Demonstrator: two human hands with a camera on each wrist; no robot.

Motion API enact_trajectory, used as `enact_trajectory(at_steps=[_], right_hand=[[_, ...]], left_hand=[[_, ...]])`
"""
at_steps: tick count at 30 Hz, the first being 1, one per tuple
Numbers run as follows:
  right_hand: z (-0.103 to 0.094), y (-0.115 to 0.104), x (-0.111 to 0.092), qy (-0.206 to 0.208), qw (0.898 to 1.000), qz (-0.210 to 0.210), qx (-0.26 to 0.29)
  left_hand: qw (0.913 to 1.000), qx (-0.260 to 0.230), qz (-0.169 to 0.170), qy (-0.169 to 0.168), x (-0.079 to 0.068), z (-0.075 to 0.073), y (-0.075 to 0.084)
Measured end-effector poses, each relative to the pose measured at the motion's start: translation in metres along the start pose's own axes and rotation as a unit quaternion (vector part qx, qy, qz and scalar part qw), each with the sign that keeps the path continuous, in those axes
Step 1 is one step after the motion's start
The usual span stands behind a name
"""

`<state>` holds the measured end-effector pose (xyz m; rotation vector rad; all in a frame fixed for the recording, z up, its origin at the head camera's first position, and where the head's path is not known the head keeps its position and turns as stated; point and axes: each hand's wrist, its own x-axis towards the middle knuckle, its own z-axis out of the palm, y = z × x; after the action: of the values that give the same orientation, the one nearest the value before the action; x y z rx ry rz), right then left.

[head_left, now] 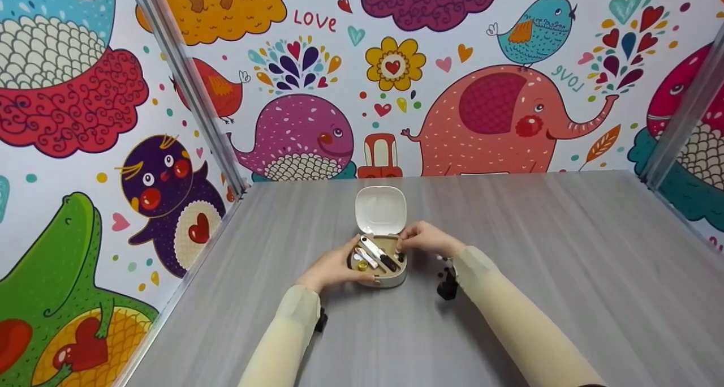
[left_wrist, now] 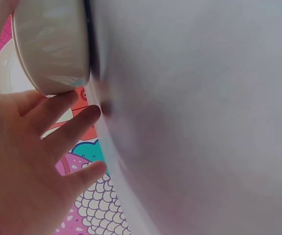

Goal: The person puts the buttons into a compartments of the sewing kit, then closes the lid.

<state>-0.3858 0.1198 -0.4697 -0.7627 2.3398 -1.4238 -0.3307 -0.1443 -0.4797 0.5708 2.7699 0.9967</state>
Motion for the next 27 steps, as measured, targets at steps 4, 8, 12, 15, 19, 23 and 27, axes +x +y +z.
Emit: enact_trajectory(at_steps=[4,8,12,15,19,23,27], right_hand=[[0.004,0.0,0.001,0.009,1.0,0.011,0.014],[0.008,0.001,0.004,0.006,1.0,0.01,0.017],[0.01,0.004,0.007,-0.005,1.0,0.006,0.022],[0.012,0.005,0.008,-0.008,1.0,-0.002,0.022],[0.013,0.007,0.008,-0.007,1.0,-0.019,0.015],[0.014,0.007,0.009,0.001,1.0,-0.022,0.005],[0.016,0.006,0.009,0.012,1.0,-0.014,-0.01]], left_hand=[[1.0,0.001,-0.001,-0.002,0.0,0.0,0.0],[0.9999,0.008,-0.006,-0.004,-0.001,-0.001,0.001],[0.9999,0.011,-0.008,-0.003,-0.001,0.0,0.0],[0.9999,0.011,-0.007,-0.002,-0.001,0.0,0.0],[1.0,0.004,-0.007,-0.003,0.0,0.0,0.0],[1.0,-0.001,-0.007,-0.003,0.0,0.0,0.001],[1.0,-0.006,-0.005,-0.004,0.0,0.0,0.002]])
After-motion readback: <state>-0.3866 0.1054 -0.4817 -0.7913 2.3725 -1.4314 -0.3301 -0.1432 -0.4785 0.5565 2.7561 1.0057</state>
